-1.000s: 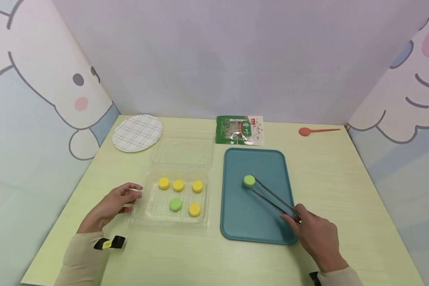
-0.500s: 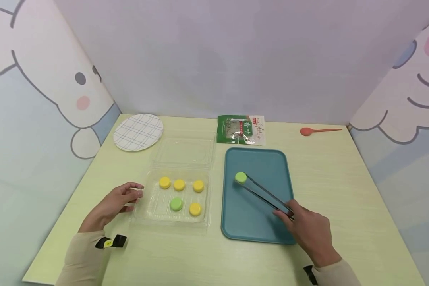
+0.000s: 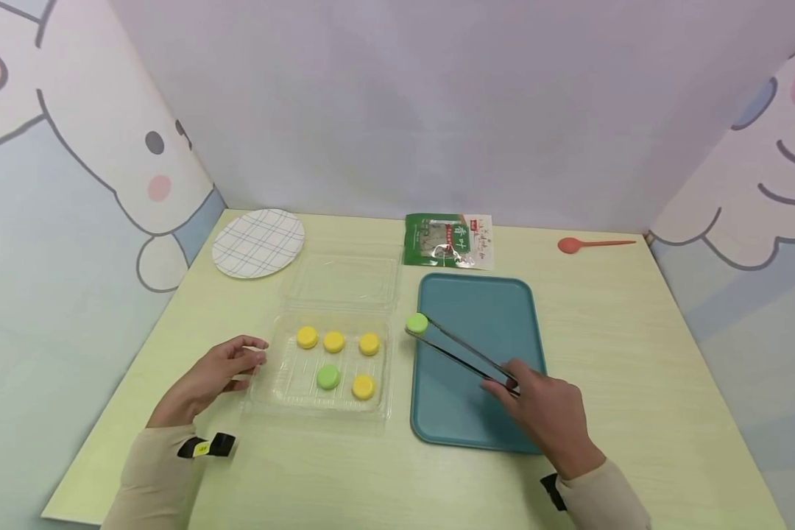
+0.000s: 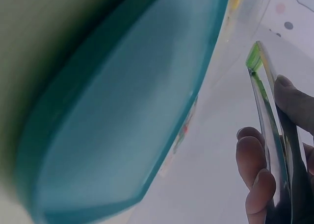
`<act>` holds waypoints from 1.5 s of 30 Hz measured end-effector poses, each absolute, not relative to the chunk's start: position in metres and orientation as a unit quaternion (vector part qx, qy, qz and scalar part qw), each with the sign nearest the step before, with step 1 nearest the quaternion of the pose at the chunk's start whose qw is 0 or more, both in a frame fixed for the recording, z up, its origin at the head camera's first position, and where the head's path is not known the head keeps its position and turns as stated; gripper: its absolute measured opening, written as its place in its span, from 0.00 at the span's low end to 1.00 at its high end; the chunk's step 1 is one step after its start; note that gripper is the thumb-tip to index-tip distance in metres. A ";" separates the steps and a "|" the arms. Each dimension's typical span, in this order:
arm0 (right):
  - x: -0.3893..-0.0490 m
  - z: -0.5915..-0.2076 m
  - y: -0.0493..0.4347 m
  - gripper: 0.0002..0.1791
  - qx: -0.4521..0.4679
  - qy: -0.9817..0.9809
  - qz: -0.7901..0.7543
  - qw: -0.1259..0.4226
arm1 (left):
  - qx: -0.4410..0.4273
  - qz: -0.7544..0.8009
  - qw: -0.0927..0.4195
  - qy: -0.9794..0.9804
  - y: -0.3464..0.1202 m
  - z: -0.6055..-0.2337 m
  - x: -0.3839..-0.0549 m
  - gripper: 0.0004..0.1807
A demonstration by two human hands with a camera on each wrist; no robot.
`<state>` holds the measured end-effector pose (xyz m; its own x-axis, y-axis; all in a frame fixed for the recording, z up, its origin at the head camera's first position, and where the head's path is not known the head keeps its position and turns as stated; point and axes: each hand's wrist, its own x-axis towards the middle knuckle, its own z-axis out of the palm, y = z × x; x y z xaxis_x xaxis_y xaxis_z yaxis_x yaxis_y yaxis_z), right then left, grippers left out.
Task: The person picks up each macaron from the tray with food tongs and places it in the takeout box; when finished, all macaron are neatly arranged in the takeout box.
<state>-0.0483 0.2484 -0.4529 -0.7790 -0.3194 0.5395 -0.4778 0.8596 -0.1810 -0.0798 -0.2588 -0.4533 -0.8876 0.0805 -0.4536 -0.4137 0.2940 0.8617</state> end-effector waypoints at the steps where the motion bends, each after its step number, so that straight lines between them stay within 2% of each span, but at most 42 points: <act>1: -0.049 -0.453 0.246 0.38 0.218 -0.928 0.158 0.257 | -0.107 0.585 0.211 0.776 -0.259 -0.453 -0.080 0.20; 7: -0.055 -0.452 0.231 0.37 0.241 -0.916 0.160 0.279 | -0.110 0.578 0.211 0.781 -0.259 -0.453 -0.082 0.20; 16: -0.062 -0.449 0.210 0.35 0.279 -0.905 0.170 0.274 | -0.106 0.582 0.209 0.779 -0.259 -0.456 -0.082 0.20; 45: -0.073 -0.436 0.135 0.31 0.376 -0.890 0.162 0.199 | -0.110 0.583 0.208 0.778 -0.258 -0.456 -0.080 0.20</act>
<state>-0.0732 0.1353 -0.4357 -0.6383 -0.6044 0.4767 -0.7338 0.6649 -0.1395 -0.0798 -0.2585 -0.4562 -0.8894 0.0716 -0.4515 -0.4134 0.2957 0.8612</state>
